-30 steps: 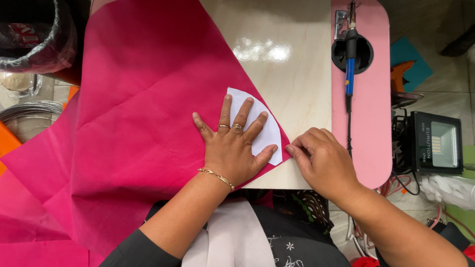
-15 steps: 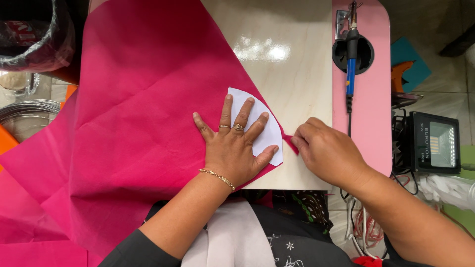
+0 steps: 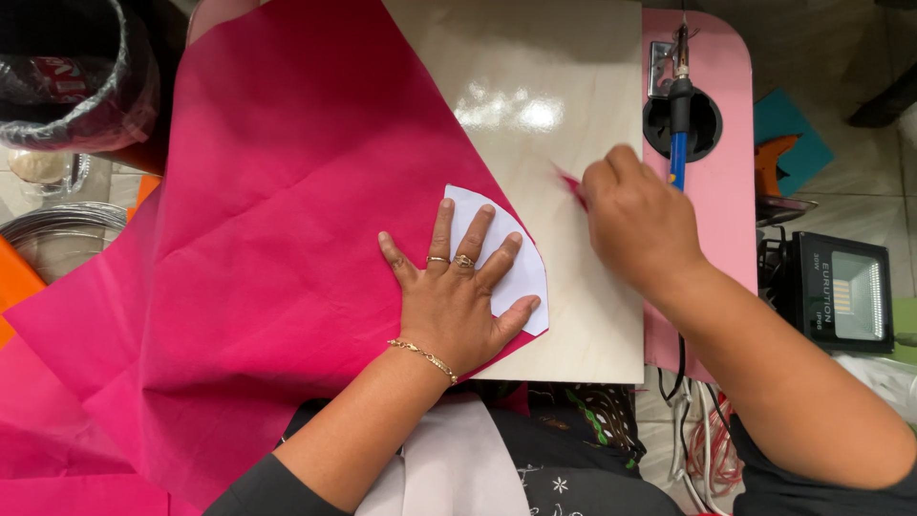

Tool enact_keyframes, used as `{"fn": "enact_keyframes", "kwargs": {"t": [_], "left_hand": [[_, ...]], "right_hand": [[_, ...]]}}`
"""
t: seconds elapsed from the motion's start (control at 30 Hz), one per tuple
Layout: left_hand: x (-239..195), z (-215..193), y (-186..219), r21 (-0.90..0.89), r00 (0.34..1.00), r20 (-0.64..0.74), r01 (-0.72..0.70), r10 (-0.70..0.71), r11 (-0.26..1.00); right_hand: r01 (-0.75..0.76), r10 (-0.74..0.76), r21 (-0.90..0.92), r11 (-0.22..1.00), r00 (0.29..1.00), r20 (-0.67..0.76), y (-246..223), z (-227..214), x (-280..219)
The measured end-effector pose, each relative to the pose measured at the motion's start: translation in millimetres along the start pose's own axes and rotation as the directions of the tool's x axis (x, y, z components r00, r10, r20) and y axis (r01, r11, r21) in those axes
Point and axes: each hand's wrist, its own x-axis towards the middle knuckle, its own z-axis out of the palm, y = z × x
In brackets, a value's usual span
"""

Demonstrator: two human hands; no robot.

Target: Cutting a shape out of pink fabric using a heat tool and a paper template

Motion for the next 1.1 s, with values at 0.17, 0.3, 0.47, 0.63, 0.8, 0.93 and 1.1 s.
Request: {"fn": "enact_keyframes", "kwargs": {"t": [0.17, 0.3, 0.47, 0.63, 0.8, 0.93, 1.1], "left_hand": [[0.7, -0.8, 0.0, -0.004, 1.000, 0.005, 0.002, -0.002, 1.000], [1.9, -0.9, 0.3, 0.002, 0.998, 0.069, 0.014, -0.014, 1.000], [1.5, 0.5, 0.6, -0.006, 0.999, 0.049, 0.016, -0.016, 1.000], [2.6, 0.7, 0.8, 0.004, 0.999, 0.041, 0.010, -0.011, 1.000], [2.8, -0.8, 0.6, -0.003, 0.997, 0.074, 0.014, -0.013, 1.000], [3.5, -0.3, 0.7, 0.003, 0.993, 0.116, 0.014, -0.014, 1.000], [3.5, -1.0, 0.4, 0.003, 0.996, 0.085, 0.014, -0.014, 1.000]], "right_hand": [[-0.001, -0.010, -0.089, 0.996, 0.993, -0.120, 19.7, 17.6, 38.1], [-0.064, 0.089, 0.350, 0.934, 0.995, -0.055, 8.1, -13.8, 56.0], [-0.429, 0.106, 0.512, 0.745, 0.833, 0.543, -22.3, -49.3, 43.8], [-0.364, 0.093, 0.587, 0.724, 0.894, 0.439, -29.5, -38.1, 45.2], [-0.443, 0.089, 0.496, 0.747, 0.806, 0.585, -30.2, -32.1, 61.8], [-0.399, 0.062, 0.443, 0.803, 0.795, 0.604, -30.6, -29.5, 69.6], [-0.313, -0.032, 0.394, 0.864, 0.748, 0.663, -34.5, -35.4, 80.8]]}}
